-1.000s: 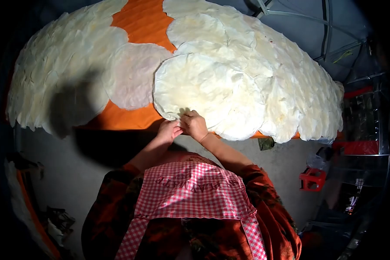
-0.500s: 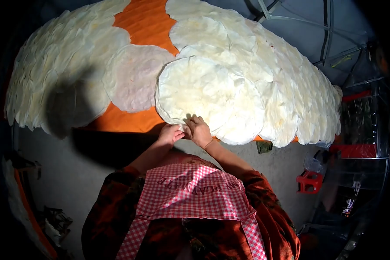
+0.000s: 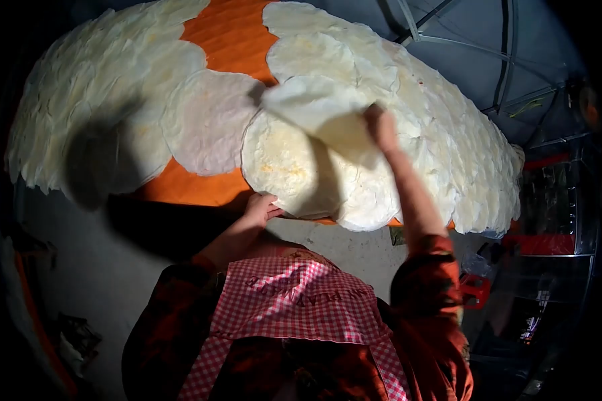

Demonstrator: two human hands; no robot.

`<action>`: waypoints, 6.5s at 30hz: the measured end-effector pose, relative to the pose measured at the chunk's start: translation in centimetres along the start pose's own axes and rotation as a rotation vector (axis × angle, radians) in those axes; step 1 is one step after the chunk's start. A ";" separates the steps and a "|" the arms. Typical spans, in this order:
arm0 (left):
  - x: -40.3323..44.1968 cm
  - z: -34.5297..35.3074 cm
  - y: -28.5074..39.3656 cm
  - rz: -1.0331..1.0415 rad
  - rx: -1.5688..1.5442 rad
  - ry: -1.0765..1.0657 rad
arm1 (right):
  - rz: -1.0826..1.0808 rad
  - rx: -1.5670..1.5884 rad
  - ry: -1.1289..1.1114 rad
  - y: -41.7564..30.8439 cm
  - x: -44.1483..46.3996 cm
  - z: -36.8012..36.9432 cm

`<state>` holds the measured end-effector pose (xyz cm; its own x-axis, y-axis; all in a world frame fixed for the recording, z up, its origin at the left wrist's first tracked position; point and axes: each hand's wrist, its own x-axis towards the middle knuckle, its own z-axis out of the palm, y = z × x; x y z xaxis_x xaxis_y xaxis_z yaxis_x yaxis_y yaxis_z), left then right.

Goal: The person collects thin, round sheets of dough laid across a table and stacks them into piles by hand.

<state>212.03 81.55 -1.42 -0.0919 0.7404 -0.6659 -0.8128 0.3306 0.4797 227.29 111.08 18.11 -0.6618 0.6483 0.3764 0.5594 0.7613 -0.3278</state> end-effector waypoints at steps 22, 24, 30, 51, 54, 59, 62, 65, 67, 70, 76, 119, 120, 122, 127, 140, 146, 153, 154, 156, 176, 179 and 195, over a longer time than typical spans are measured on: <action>-2.7 -0.4 0.7 -0.085 0.261 0.067 | 0.103 0.093 -0.243 -11.9 -6.1 1.0; -3.0 0.0 1.1 -0.064 0.218 0.105 | -0.157 -0.064 -0.178 -13.1 -7.4 0.7; -1.8 0.0 0.9 -0.001 0.124 0.189 | -0.085 -0.080 -0.305 -12.4 -17.2 11.2; -0.6 0.5 0.4 0.260 0.155 0.138 | 0.239 0.672 -0.408 -10.0 -16.3 13.1; -0.3 -0.3 1.0 0.138 0.140 0.165 | 0.261 0.487 -0.525 -11.3 -15.1 11.0; -0.1 -0.7 2.0 0.061 0.115 0.188 | -0.007 0.223 -0.226 -10.1 -6.6 2.6; -0.4 -1.0 1.9 0.094 0.163 0.170 | -0.036 0.234 -0.082 -9.3 0.4 -5.3; -0.3 -1.3 1.8 0.088 0.195 0.149 | -0.279 -0.084 0.013 -14.8 0.0 -9.8; 0.1 -1.9 1.4 0.088 0.211 0.106 | -0.265 -0.193 0.014 -15.8 -3.3 -6.0; -1.1 -0.3 1.8 0.081 0.197 0.190 | -0.244 -0.084 -0.080 -13.0 -9.4 4.3; -0.6 1.4 1.2 -0.158 0.304 0.202 | -0.057 0.160 -0.225 -10.6 -15.3 11.5; -1.6 1.2 -2.6 0.680 0.816 0.196 | 0.357 0.655 -0.513 -5.4 -15.4 14.4; -1.9 1.7 -2.5 0.666 0.791 0.205 | 0.342 0.656 -0.507 -5.2 -15.5 14.6; -1.6 2.0 -2.4 0.652 0.779 0.232 | 0.327 0.654 -0.506 -4.9 -15.5 14.9; 1.5 0.8 -4.2 0.653 0.660 0.336 | 0.276 0.698 -0.453 -5.1 -15.5 15.1; -1.4 1.7 -3.8 0.666 0.697 0.272 | -0.134 0.278 -0.103 -12.3 -12.5 8.9; -0.2 0.8 -5.2 0.695 0.428 0.233 | -0.189 0.138 -0.186 -12.8 -17.6 12.6; 0.1 0.6 -5.4 0.674 0.211 0.195 | -0.179 0.137 -0.488 -12.7 -17.8 11.4; 0.1 0.7 -5.5 0.689 0.244 0.207 | -0.130 0.134 -0.578 -12.9 -17.9 11.1; -0.4 1.5 -4.7 0.724 0.312 0.236 | -0.113 0.140 -0.537 -13.2 -18.2 11.3; -0.8 -6.1 2.6 0.952 0.490 0.545 | -0.597 0.164 -0.236 2.8 9.9 -1.0; -0.5 -10.4 7.2 0.945 0.485 0.817 | -0.391 0.366 -0.246 -3.7 16.8 -9.3; -1.5 -13.9 15.1 0.417 0.053 0.544 | -0.139 0.219 -0.513 -22.6 0.4 23.0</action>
<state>191.88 77.30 -1.15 -0.6780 0.4174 -0.6050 -0.6186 0.1206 0.7764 202.88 93.99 5.76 -0.9099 0.4143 -0.0219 0.3694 0.7850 -0.4974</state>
